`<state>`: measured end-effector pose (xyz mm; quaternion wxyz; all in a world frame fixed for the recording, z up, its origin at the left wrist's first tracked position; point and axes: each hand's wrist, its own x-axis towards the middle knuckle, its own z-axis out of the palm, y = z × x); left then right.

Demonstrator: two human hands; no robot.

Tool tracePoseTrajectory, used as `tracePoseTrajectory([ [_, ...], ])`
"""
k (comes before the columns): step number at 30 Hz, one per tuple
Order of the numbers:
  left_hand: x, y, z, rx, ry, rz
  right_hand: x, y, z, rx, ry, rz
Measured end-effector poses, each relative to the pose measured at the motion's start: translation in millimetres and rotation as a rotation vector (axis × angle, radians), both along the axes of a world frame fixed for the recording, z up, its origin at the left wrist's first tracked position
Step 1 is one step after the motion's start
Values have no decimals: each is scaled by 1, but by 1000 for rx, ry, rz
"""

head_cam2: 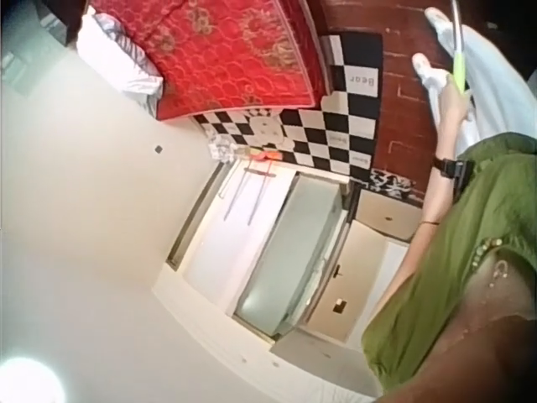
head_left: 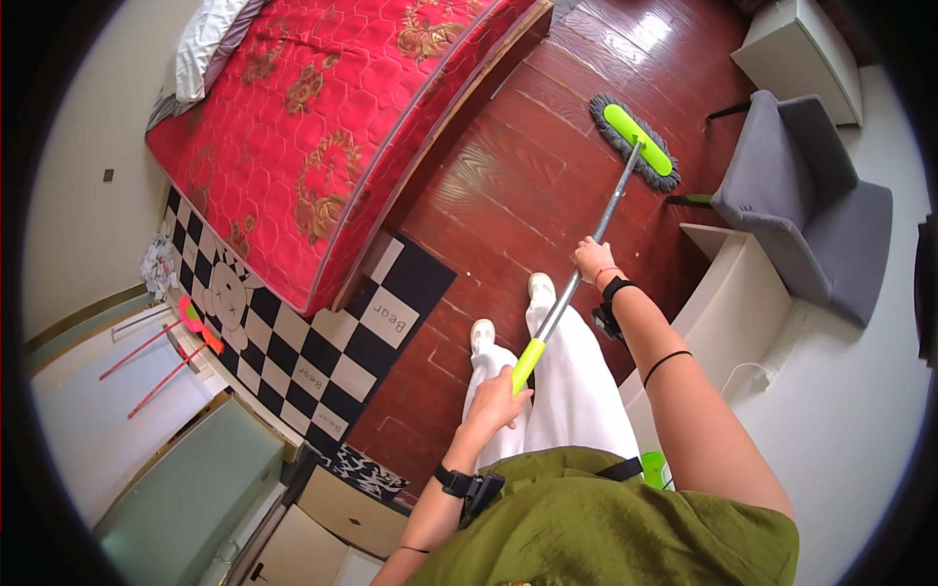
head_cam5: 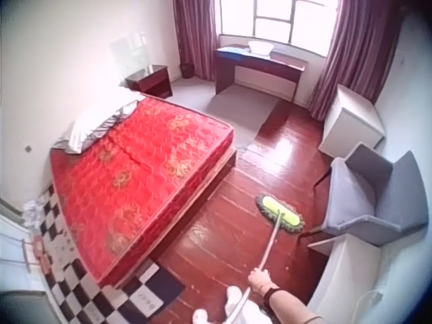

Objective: Mopping the floor in a bedroom area around a rug and bed.

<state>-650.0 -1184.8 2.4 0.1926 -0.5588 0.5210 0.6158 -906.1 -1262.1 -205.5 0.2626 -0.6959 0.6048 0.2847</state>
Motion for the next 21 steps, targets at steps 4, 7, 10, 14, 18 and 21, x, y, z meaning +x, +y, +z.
tracePoseTrajectory([
  [4, 75, 17, 11, -87, -91, -108, 67, 37, 9, -32, -128, -56],
  [7, 134, 21, 41, 22, -193, -142, 131, 89, -16, -71, -255, -60],
  [10, 220, 44, 68, 16, -279, -199, 225, 131, 11, -25, -405, -155],
  [14, 323, 74, 105, 22, -441, -168, 331, 183, 42, 62, -515, -231],
  [18, 357, 68, 122, 201, -399, 97, 363, 205, 69, 201, -659, -321],
  [21, 343, 45, 110, 176, -345, 46, 350, 212, 60, 120, -629, -392],
])
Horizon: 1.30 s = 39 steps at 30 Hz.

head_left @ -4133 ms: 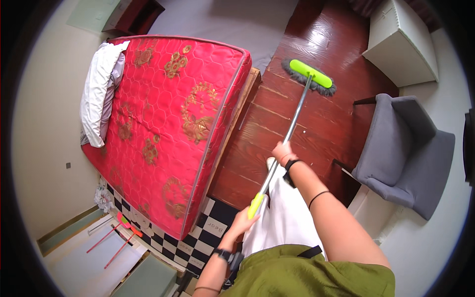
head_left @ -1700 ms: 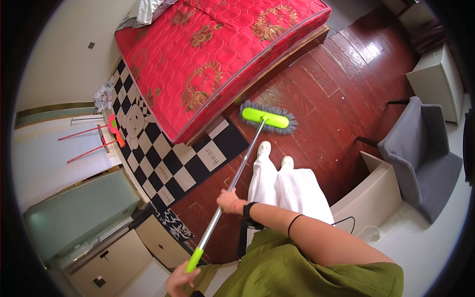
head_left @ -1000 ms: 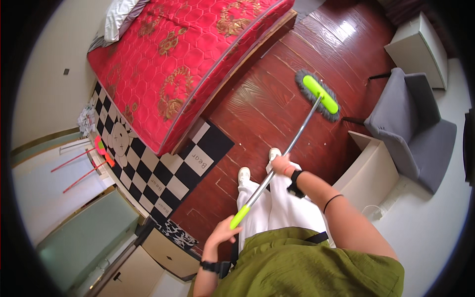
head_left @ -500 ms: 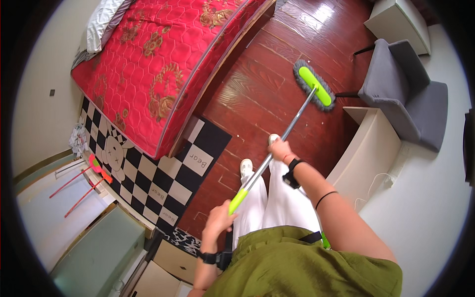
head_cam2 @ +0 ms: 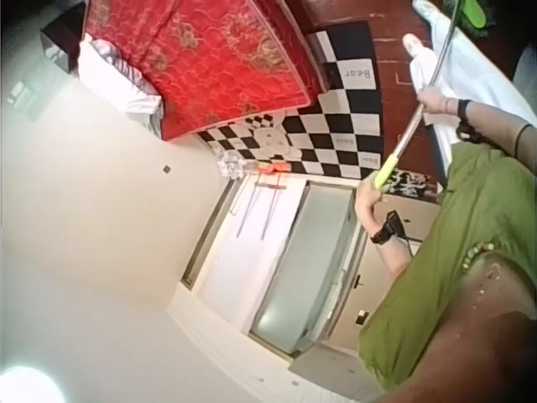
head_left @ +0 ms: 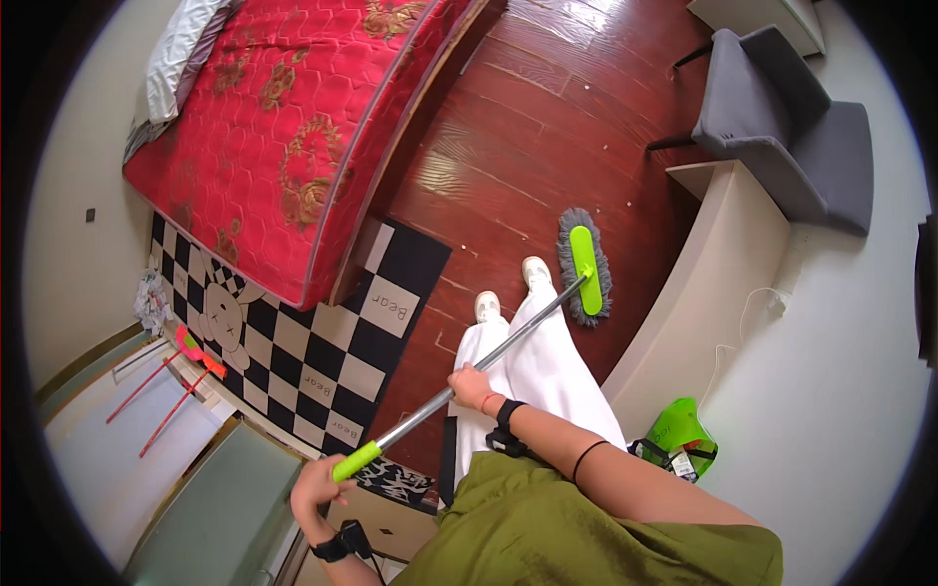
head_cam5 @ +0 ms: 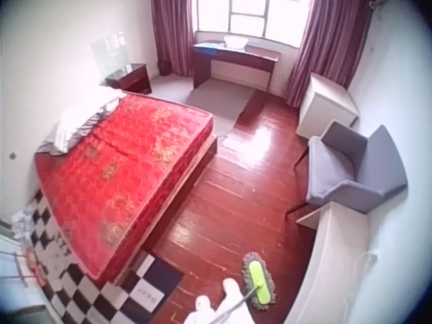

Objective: Mopping the floor in a bedroom area around a rug and bed.

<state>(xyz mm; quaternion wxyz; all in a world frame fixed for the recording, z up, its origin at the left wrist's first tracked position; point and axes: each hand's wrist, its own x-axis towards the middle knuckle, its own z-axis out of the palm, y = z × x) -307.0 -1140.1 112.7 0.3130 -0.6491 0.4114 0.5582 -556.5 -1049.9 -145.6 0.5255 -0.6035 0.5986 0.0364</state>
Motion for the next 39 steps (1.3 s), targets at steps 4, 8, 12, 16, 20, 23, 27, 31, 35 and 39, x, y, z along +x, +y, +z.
tracePoseTrajectory([
  [4, -106, -52, -27, -228, 75, -436, -69, 5, -38, -20, 130, -253],
  [8, -199, -73, -97, -516, 260, -747, -179, 17, -95, -25, 258, -322],
  [12, -283, -68, -154, -616, 351, -806, -274, 22, -105, -69, 406, -399],
  [16, -343, -62, -172, -729, 311, -856, -341, 10, -98, 9, 448, -299],
  [20, -359, -89, -177, -758, 366, -856, -363, -8, -101, 35, 452, -283],
  [23, -351, -97, -159, -734, 349, -822, -358, -21, -95, 32, 424, -291],
  [27, -330, -105, -121, -641, 200, -685, -340, -62, -77, -13, 392, -260],
  [31, -287, -99, -81, -608, 150, -515, -304, -118, -59, -77, 330, -52],
  [35, -252, -71, -48, -494, -1, -189, -267, -164, -44, -185, 310, 152],
  [39, -240, -29, -26, -439, -22, 48, -230, -202, -34, -299, 277, 346],
])
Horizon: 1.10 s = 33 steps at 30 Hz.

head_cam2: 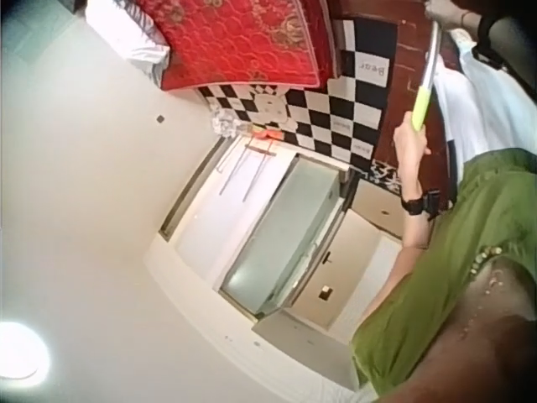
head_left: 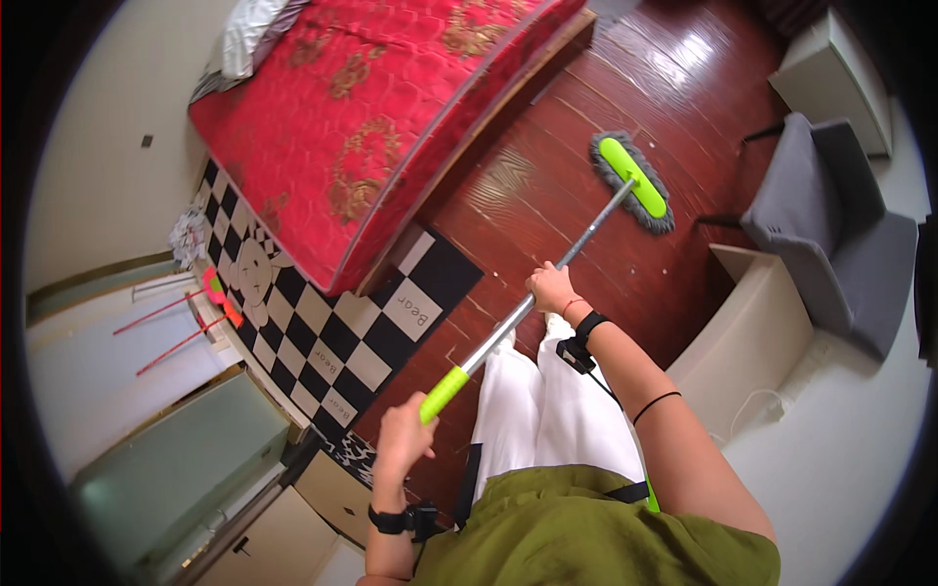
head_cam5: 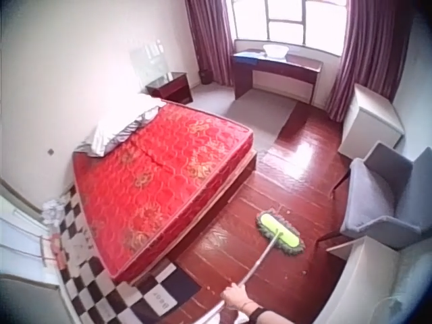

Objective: Mopping the floor in a bedroom area around a rug and bed.

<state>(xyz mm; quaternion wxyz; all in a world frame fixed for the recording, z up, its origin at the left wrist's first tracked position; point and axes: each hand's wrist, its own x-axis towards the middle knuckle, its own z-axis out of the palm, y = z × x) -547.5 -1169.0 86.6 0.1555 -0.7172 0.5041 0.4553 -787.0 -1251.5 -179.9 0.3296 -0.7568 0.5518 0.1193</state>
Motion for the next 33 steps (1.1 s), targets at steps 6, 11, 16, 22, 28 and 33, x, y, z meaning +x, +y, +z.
tracePoseTrajectory([
  [6, -4, 77, 18, 85, -9, 83, 72, -10, 1, -114, 3, 372],
  [11, 31, 118, 67, 216, -121, 136, 134, 39, 27, 73, -28, 579],
  [16, 44, 167, 130, 264, -161, 116, 175, 98, 68, 145, -190, 752],
  [22, 25, 196, 181, 261, -172, -98, 198, 136, 100, 325, -284, 968],
  [28, 27, 213, 199, 233, -19, 29, 184, 166, 98, 501, -319, 1175],
  [33, 37, 215, 174, 251, 109, -65, 134, 157, 94, 483, -290, 1117],
])
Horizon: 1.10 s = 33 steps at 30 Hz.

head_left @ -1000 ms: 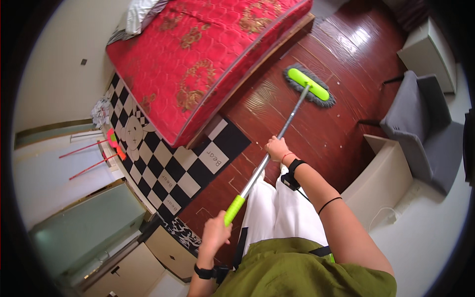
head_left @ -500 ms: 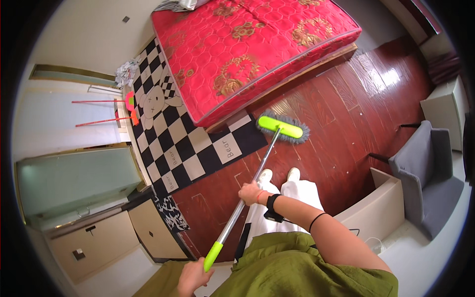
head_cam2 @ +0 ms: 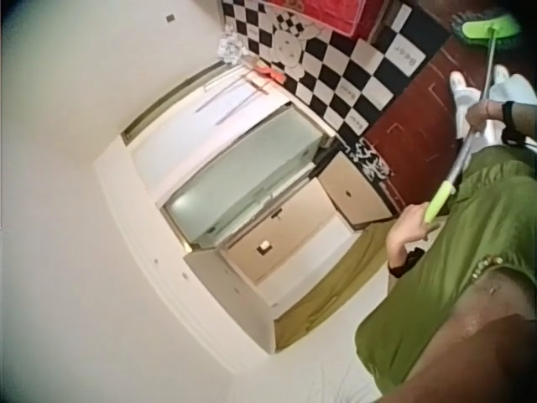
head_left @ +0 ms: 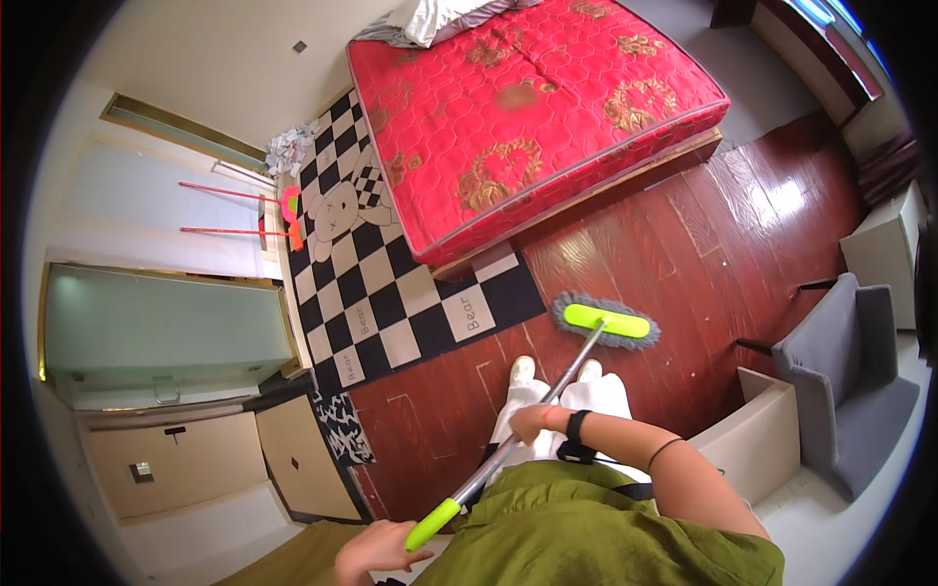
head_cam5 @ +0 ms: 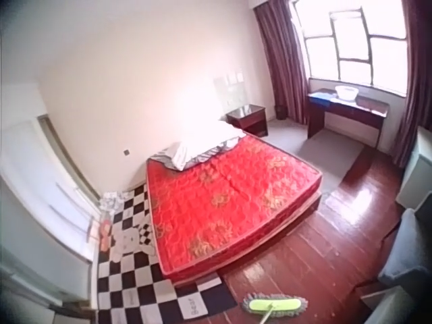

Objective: Mopping the floor in a bedroom area around a rug and bed.

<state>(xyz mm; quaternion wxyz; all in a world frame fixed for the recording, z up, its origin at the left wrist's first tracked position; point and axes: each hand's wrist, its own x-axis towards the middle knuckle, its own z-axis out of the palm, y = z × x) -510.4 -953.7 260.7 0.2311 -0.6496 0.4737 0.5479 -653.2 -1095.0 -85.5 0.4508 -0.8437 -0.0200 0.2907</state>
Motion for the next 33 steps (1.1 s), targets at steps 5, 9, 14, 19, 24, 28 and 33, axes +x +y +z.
tracePoseTrajectory([
  [5, -9, -37, -69, -269, 125, -79, -78, -44, -47, -146, 122, -325],
  [9, -37, -81, -148, -560, 138, -272, -139, -78, -51, -472, 275, -756],
  [14, -83, -147, -204, -665, 235, -446, -186, -75, -75, -691, 316, -1271],
  [19, -74, -124, -231, -697, 212, -500, -168, -62, -68, -752, 523, -1249],
  [24, 34, -91, -199, -589, 116, -483, -74, -23, -76, -598, 416, -1039],
  [28, 144, -65, -152, -529, -3, -514, 45, 11, -58, -446, 221, -1059],
  [33, 234, -28, -73, -500, -31, -599, 164, 61, -30, -276, 39, -999],
])
